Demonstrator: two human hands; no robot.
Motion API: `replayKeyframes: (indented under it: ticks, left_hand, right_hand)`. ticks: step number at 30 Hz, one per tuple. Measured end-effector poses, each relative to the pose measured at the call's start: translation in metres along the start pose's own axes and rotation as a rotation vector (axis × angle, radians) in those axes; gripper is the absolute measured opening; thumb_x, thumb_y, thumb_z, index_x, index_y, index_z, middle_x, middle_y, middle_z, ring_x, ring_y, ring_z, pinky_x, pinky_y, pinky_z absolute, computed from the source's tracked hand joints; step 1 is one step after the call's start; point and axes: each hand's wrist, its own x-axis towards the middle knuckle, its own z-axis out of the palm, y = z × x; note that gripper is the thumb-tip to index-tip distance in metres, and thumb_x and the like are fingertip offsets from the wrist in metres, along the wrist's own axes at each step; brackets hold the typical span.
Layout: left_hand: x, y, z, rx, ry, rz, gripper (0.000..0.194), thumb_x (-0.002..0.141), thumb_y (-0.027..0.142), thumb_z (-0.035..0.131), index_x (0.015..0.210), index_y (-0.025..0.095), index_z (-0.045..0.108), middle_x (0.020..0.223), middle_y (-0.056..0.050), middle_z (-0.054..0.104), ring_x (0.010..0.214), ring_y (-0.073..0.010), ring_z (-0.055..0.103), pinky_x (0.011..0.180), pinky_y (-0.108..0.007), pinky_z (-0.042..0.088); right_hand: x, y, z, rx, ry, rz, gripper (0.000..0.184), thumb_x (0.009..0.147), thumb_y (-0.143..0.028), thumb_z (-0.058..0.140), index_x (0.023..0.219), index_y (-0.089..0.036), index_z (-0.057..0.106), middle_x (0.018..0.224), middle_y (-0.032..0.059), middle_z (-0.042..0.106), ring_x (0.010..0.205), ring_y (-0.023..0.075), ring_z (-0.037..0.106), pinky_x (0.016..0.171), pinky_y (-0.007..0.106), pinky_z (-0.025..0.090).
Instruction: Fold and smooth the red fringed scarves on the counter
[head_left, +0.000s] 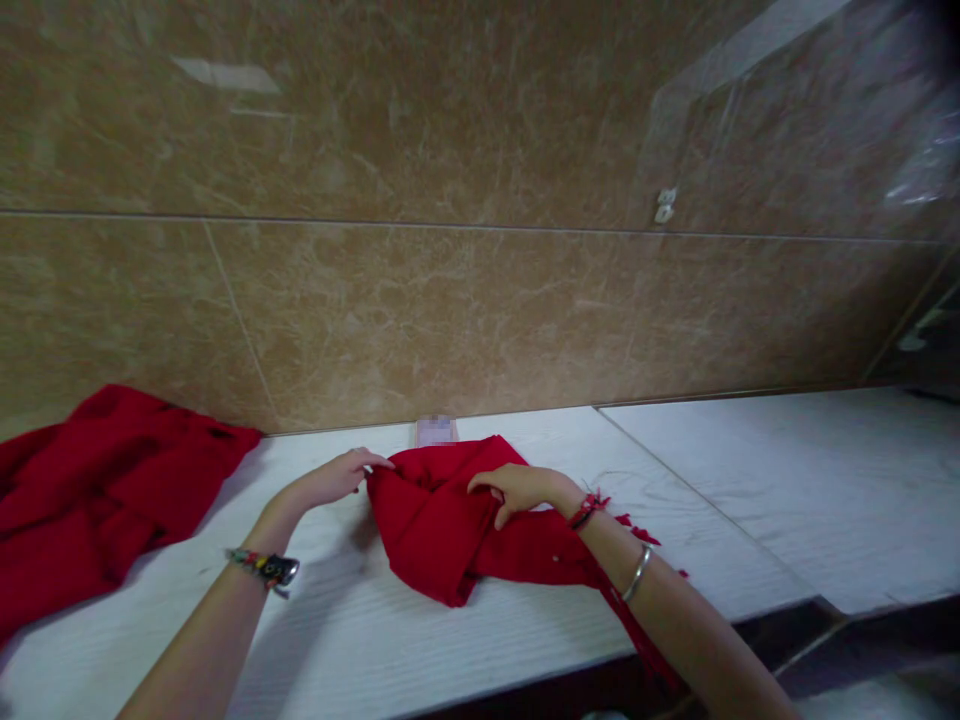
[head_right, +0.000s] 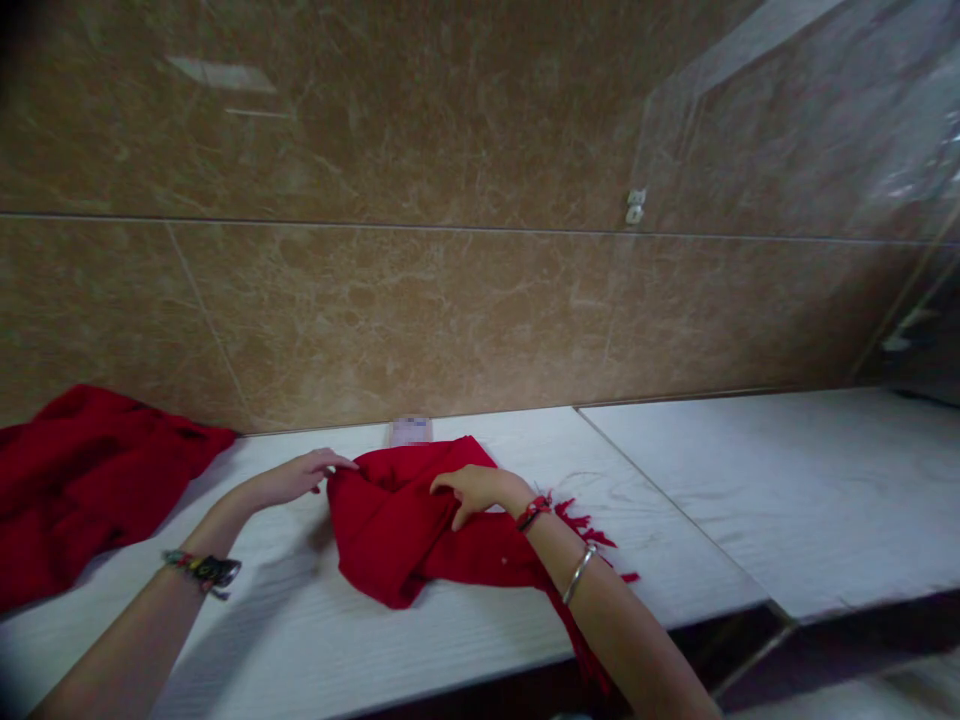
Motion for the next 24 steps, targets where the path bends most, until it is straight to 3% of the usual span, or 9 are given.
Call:
replayKeyframes:
  ticks: [3,5,8,11,16,20,24]
  left_hand:
    - [-0.002,-0.01,0.007,0.089,0.001,0.205,0.064,0.05,0.0,0.041,0.106,0.024,0.059,0.13,-0.003,0.04,0.12,-0.0205,0.033,0.1,-0.036,0.025]
    - [-0.002,-0.012,0.016,0.102,-0.023,0.244,0.062,0.05,-0.001,0.044,0.105,0.024,0.059,0.137,-0.003,0.031,0.124,-0.0225,0.027,0.103,-0.038,0.02]
    - [-0.002,-0.005,0.023,0.027,-0.023,0.26,0.038,0.055,0.005,0.05,0.088,0.02,0.064,0.125,-0.005,0.046,0.117,-0.0236,0.036,0.101,-0.036,0.022]
    - [-0.006,0.005,0.018,-0.109,0.021,0.19,0.027,0.06,0.013,0.049,0.084,0.018,0.06,0.106,-0.005,0.059,0.103,-0.022,0.047,0.095,-0.033,0.031]
    - [-0.013,0.009,0.01,-0.196,0.025,0.171,0.033,0.062,0.02,0.042,0.091,0.015,0.057,0.086,-0.003,0.061,0.082,-0.0193,0.052,0.077,-0.027,0.039]
    - [-0.014,0.006,0.013,-0.115,0.04,0.131,0.043,0.071,0.026,0.043,0.113,0.018,0.052,0.094,-0.004,0.06,0.085,-0.0188,0.051,0.08,-0.026,0.036]
    - [-0.01,0.002,0.015,0.067,0.14,0.084,0.045,0.077,0.038,0.045,0.118,0.022,0.05,0.071,0.0,0.057,0.071,-0.0158,0.049,0.083,-0.028,0.033]
  right_hand:
    - [-0.002,0.004,0.002,0.073,0.0,0.03,0.062,0.061,-0.027,0.071,0.118,-0.02,0.048,0.074,-0.0009,0.057,0.066,0.0135,0.053,0.058,0.022,0.04]
    - [-0.007,0.005,0.004,0.129,-0.01,0.053,0.064,0.062,-0.024,0.07,0.12,-0.02,0.046,0.073,-0.0011,0.057,0.065,0.013,0.053,0.058,0.022,0.04]
    - [-0.015,0.004,0.004,0.192,-0.04,0.115,0.069,0.062,-0.02,0.068,0.125,-0.019,0.04,0.07,-0.0018,0.057,0.063,0.0124,0.053,0.056,0.021,0.04]
    - [-0.021,0.005,0.002,0.221,-0.048,0.141,0.069,0.063,-0.015,0.065,0.126,-0.019,0.039,0.068,-0.0029,0.056,0.061,0.0114,0.051,0.056,0.021,0.04]
    - [-0.029,0.016,-0.006,0.306,-0.035,0.128,0.065,0.063,-0.013,0.062,0.125,-0.018,0.041,0.07,-0.0028,0.054,0.062,0.0109,0.05,0.056,0.021,0.039]
    - [-0.033,0.021,-0.008,0.337,-0.105,0.166,0.064,0.062,-0.013,0.063,0.123,-0.019,0.042,0.067,-0.0043,0.052,0.059,0.0099,0.048,0.053,0.02,0.037]
    - [-0.034,0.019,-0.008,0.311,-0.111,0.187,0.062,0.063,-0.012,0.062,0.122,-0.018,0.043,0.066,-0.0044,0.05,0.057,0.0094,0.046,0.049,0.019,0.034]
